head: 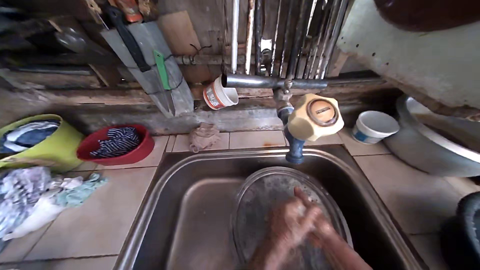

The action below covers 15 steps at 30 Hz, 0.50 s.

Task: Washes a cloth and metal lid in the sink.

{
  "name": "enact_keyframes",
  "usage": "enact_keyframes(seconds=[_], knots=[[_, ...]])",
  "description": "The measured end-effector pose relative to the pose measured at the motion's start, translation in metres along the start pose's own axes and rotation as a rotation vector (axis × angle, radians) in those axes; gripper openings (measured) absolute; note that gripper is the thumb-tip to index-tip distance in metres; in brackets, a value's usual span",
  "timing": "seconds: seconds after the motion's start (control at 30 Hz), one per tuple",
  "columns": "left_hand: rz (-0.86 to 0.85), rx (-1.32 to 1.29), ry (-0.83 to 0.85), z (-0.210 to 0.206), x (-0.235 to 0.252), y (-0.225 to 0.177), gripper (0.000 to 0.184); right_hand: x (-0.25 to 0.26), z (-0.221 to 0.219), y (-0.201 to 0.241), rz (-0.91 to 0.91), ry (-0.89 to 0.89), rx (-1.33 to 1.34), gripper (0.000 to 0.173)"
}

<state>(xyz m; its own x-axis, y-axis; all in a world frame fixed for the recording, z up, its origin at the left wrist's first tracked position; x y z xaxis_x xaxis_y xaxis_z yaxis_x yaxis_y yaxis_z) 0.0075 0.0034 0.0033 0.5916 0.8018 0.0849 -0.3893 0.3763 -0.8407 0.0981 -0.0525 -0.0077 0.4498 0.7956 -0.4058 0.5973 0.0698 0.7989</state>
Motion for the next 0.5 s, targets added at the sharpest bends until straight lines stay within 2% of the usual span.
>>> enact_keyframes(seconds=[0.03, 0.07, 0.1, 0.17, 0.23, 0.3, 0.37, 0.43, 0.5], knots=[[0.125, -0.005, 0.071, 0.015, 0.012, 0.016, 0.048, -0.004, 0.006, 0.004, 0.028, -0.03, -0.295, 0.034], [0.201, 0.046, 0.164, 0.03, 0.022, 0.031, 0.052, -0.007, 0.013, 0.009, 0.05, -0.001, -0.583, 0.037], [0.21, 0.139, 0.264, 0.038, 0.028, 0.046, 0.054, -0.01, 0.02, 0.011, 0.071, 0.047, -0.864, 0.042], [0.112, 0.303, 0.472, 0.037, 0.019, 0.062, 0.052, -0.01, 0.035, 0.005, 0.019, 0.2, -1.304, 0.048], [-0.02, 0.367, 0.59, 0.02, 0.001, 0.073, 0.043, -0.004, 0.045, -0.012, -0.085, 0.297, -1.542, 0.047], [-0.042, 0.433, 0.682, 0.009, -0.003, 0.077, 0.037, 0.002, 0.043, -0.016, -0.156, 0.309, -1.568, 0.044], [-0.023, 0.43, 0.701, 0.017, 0.008, 0.058, 0.031, 0.002, 0.035, -0.006, -0.093, 0.303, -1.426, 0.053], [-0.088, 0.291, 0.564, 0.042, 0.023, 0.023, 0.028, -0.003, 0.022, 0.01, 0.041, 0.353, -1.194, 0.061], [-0.188, -0.049, 0.282, 0.059, 0.024, 0.003, 0.024, -0.013, 0.002, 0.031, 0.234, 0.367, -0.946, 0.039]])
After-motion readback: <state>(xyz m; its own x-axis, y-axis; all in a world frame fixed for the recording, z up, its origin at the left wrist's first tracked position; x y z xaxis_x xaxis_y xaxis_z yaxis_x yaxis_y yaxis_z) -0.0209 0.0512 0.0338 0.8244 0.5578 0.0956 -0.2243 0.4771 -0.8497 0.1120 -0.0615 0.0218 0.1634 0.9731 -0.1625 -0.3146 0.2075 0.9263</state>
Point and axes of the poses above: each hand's wrist, its own x-axis towards the middle knuckle, its own z-axis out of the back of the hand, y = z × x, the point moved 2 cm from there along x, towards the middle knuckle, and after that the axes turned 4 degrees about x, right-handed, at the moved point
